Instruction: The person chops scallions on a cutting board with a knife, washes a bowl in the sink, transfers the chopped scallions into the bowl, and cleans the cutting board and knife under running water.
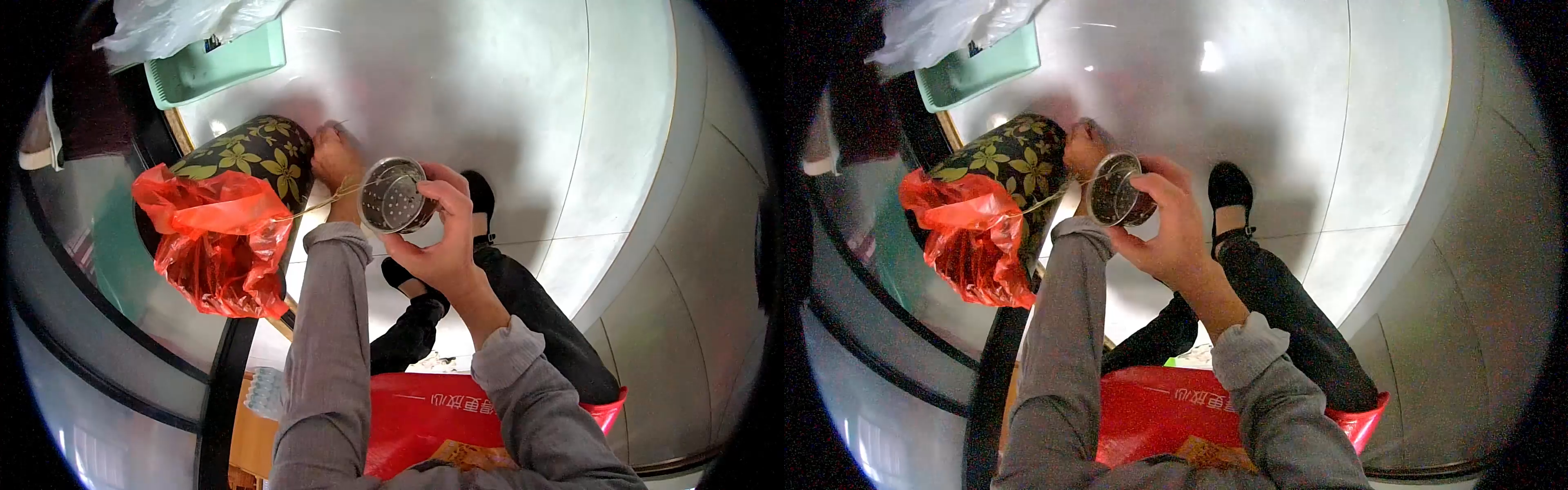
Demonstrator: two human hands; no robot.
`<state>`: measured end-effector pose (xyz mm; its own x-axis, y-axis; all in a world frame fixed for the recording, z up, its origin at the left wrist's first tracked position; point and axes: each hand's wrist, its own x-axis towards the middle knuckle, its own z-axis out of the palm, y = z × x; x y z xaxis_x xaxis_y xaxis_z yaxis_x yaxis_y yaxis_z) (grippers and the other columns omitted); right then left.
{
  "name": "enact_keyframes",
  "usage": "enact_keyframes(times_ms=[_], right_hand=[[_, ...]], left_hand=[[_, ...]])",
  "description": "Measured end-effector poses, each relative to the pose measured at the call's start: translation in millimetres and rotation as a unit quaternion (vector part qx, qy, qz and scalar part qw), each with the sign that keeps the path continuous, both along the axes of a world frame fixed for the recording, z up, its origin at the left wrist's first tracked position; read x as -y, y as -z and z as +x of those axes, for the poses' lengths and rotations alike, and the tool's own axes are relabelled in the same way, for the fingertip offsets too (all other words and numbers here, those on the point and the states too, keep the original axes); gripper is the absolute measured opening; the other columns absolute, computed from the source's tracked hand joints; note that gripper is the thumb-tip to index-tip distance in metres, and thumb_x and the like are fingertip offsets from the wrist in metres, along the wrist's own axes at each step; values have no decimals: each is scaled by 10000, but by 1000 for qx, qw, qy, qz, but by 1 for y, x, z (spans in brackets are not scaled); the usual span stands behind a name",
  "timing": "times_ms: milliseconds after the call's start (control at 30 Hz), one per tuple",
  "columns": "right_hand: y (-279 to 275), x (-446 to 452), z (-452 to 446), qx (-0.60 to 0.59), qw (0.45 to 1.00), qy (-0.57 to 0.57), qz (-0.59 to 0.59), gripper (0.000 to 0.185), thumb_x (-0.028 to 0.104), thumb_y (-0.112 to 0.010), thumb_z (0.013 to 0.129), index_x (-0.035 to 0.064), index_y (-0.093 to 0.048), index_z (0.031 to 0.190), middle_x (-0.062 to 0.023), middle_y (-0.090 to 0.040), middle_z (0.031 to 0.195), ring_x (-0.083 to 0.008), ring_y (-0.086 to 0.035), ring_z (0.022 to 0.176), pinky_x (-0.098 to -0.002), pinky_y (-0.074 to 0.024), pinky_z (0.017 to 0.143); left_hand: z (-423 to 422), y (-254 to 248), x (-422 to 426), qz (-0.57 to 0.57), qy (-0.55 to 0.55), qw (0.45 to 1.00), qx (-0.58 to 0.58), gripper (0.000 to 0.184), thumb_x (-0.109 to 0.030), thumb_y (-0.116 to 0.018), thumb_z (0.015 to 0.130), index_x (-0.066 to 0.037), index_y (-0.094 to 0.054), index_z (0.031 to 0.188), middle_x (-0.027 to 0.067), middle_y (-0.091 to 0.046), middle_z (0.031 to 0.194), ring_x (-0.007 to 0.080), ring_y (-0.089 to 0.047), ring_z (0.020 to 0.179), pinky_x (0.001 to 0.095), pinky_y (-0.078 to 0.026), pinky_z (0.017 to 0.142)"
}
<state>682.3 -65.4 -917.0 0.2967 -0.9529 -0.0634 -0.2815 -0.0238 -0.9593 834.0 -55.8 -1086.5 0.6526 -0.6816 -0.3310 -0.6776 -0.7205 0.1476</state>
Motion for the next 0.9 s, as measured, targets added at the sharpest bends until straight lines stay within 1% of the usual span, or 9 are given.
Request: enact_keyframes(times_ms=[100,167,333,467,533,600,667,800,900], right_hand=[[-5,0,1,5,1000,0,-7,724,4,-796,621,80,-350,1185,-182,-393,1231,-261,-499,1105,-322,-488,842],[-10,2,2,12,1000,-1,-17,726,9,-799,618,78,-352,1186,-185,-401,1226,-270,-499,1105,-331,-485,846],[-46,0,19,2,999,-30,-29,717,19,-800,599,69,-376,1175,-205,-441,1208,-305,-499,1103,-375,-461,881],[-92,6,34,16,995,-75,-62,703,16,-799,563,76,-415,1149,-213,-483,1193,-334,-518,1068,-407,-454,872],[-108,5,37,13,994,-94,-57,643,50,-785,589,76,-441,1132,-214,-473,1192,-369,-527,1048,-415,-473,844],[-121,4,39,13,993,-109,-44,611,67,-776,605,76,-453,1123,-210,-463,1196,-385,-536,1034,-420,-486,826],[-133,1,41,15,993,-116,-23,605,68,-774,613,79,-451,1124,-201,-453,1206,-382,-545,1025,-421,-493,818],[-148,0,45,-24,987,-156,28,597,68,-771,617,89,-457,1125,-190,-440,1211,-374,-542,1031,-425,-493,822],[-148,1,52,-34,983,-176,-29,590,64,-763,621,95,-465,1129,-184,-439,1209,-373,-540,1031,-429,-494,821]], left_hand=[[-15,18,-13,10,5,999,47,228,-262,-524,840,-44,-585,816,170,-607,876,340,-619,801,476,-493,673],[-11,13,-25,100,8,991,-84,262,-290,-516,842,-39,-591,832,163,-615,824,313,-626,786,446,-486,668],[-51,-91,-118,-196,-160,912,-323,213,-228,-546,833,-22,-588,861,156,-610,788,283,-614,752,391,-474,657],[-18,-265,-110,-170,-163,939,-252,96,34,-611,790,0,-581,875,63,-566,760,125,-529,697,244,-439,637],[13,-299,-105,-263,-207,925,-179,96,-57,-555,894,-34,-528,805,9,-549,712,42,-447,593,186,-383,521],[44,-316,-88,-252,-187,939,-138,82,-41,-608,845,-2,-543,811,62,-560,721,140,-532,676,266,-451,626],[80,-287,-95,-126,5,992,10,128,-30,-608,804,-18,-596,931,127,-574,744,258,-588,702,324,-478,649],[72,-313,-47,-204,82,967,-128,517,-17,-572,769,-137,-519,1269,163,-610,942,328,-607,845,380,-487,735],[66,-316,-26,-126,23,922,-365,490,-77,-517,806,-159,-493,1289,163,-599,1090,332,-596,949,392,-465,819]])
